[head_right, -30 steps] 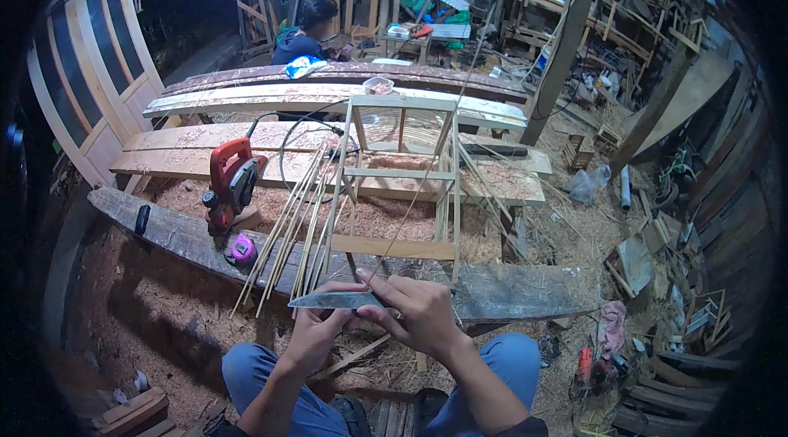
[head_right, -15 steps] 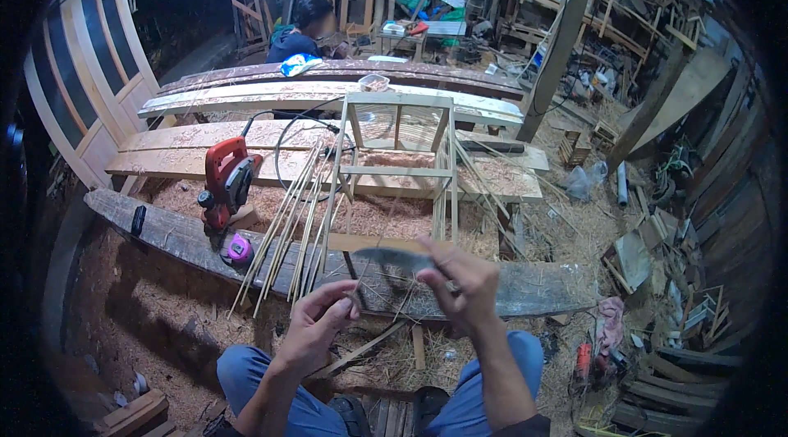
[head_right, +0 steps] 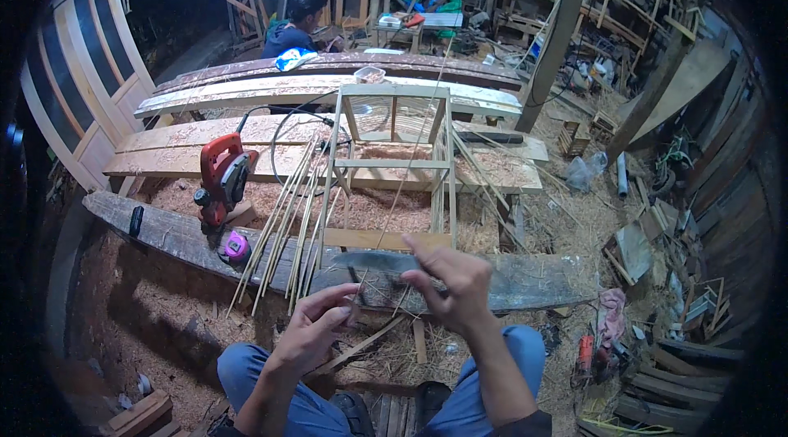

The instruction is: The person constructs a wooden frame by using a small knife to shave and fit thin wooden sticks into a larger rectangular wood cage structure.

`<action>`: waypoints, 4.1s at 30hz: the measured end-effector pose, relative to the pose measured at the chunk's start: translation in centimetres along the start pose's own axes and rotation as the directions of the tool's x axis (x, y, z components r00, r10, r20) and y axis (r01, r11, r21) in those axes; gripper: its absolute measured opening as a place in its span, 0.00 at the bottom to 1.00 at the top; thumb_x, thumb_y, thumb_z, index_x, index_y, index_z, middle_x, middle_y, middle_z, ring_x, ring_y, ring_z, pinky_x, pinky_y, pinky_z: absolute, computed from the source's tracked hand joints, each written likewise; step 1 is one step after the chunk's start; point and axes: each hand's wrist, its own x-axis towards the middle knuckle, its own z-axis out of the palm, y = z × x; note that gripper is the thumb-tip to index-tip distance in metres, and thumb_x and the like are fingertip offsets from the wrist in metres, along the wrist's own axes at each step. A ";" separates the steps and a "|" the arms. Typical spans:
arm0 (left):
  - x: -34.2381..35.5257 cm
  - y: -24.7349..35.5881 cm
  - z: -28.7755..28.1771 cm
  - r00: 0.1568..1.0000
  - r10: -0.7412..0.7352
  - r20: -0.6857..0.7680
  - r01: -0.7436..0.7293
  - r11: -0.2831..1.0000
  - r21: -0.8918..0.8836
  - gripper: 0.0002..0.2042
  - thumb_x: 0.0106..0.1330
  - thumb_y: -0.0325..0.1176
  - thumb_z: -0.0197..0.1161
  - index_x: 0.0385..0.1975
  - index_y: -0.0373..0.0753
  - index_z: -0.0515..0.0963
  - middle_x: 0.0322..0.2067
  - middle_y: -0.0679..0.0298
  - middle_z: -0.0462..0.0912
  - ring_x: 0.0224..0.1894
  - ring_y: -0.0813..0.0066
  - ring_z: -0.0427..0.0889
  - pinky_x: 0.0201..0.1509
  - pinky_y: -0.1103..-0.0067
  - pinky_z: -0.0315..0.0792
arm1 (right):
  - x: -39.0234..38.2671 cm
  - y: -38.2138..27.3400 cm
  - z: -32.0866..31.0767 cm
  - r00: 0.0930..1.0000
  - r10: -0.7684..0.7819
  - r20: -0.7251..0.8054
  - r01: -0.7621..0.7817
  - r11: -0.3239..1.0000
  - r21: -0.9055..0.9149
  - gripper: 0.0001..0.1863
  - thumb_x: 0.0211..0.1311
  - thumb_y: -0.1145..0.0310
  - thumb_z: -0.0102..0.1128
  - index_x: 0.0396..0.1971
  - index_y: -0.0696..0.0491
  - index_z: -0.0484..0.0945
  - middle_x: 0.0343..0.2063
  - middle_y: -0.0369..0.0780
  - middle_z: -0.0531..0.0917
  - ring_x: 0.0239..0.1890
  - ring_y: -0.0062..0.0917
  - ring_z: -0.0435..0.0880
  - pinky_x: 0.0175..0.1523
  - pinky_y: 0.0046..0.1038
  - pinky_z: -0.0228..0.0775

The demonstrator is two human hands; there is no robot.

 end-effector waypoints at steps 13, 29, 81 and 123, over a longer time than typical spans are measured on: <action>0.3 -1.1 -1.8 0.996 -0.006 0.087 0.019 0.988 -0.154 0.23 0.79 0.30 0.59 0.71 0.33 0.70 0.57 0.61 0.82 0.55 0.81 0.79 0.54 0.84 0.75 | 0.1 -0.1 -0.2 0.998 0.058 0.005 -0.058 0.998 -0.020 0.26 0.68 0.48 0.66 0.58 0.47 0.86 0.20 0.37 0.80 0.22 0.27 0.82 0.29 0.31 0.73; 0.7 -0.1 0.8 0.996 -0.078 -0.038 0.072 0.990 -0.124 0.24 0.78 0.30 0.59 0.72 0.32 0.69 0.52 0.66 0.83 0.50 0.85 0.79 0.53 0.85 0.73 | -1.0 -2.9 1.3 0.963 -0.070 0.261 0.070 0.997 0.009 0.20 0.67 0.48 0.67 0.48 0.48 0.88 0.20 0.35 0.74 0.20 0.28 0.78 0.26 0.33 0.68; 2.2 -1.1 0.4 0.999 -0.034 0.006 0.034 0.990 -0.135 0.25 0.78 0.29 0.55 0.74 0.37 0.67 0.32 0.79 0.66 0.32 0.90 0.60 0.35 0.87 0.55 | -0.8 -0.3 1.4 0.989 0.104 0.106 -0.108 0.994 0.030 0.20 0.71 0.50 0.64 0.54 0.46 0.87 0.26 0.39 0.85 0.25 0.31 0.85 0.31 0.33 0.75; 1.8 -0.2 1.3 0.999 -0.023 -0.033 0.019 0.992 -0.124 0.25 0.81 0.28 0.53 0.76 0.34 0.65 0.37 0.74 0.71 0.31 0.86 0.60 0.34 0.85 0.58 | -0.8 -1.9 0.5 0.975 -0.026 0.220 0.068 0.980 -0.184 0.23 0.67 0.43 0.62 0.53 0.40 0.87 0.24 0.33 0.72 0.31 0.28 0.74 0.42 0.33 0.62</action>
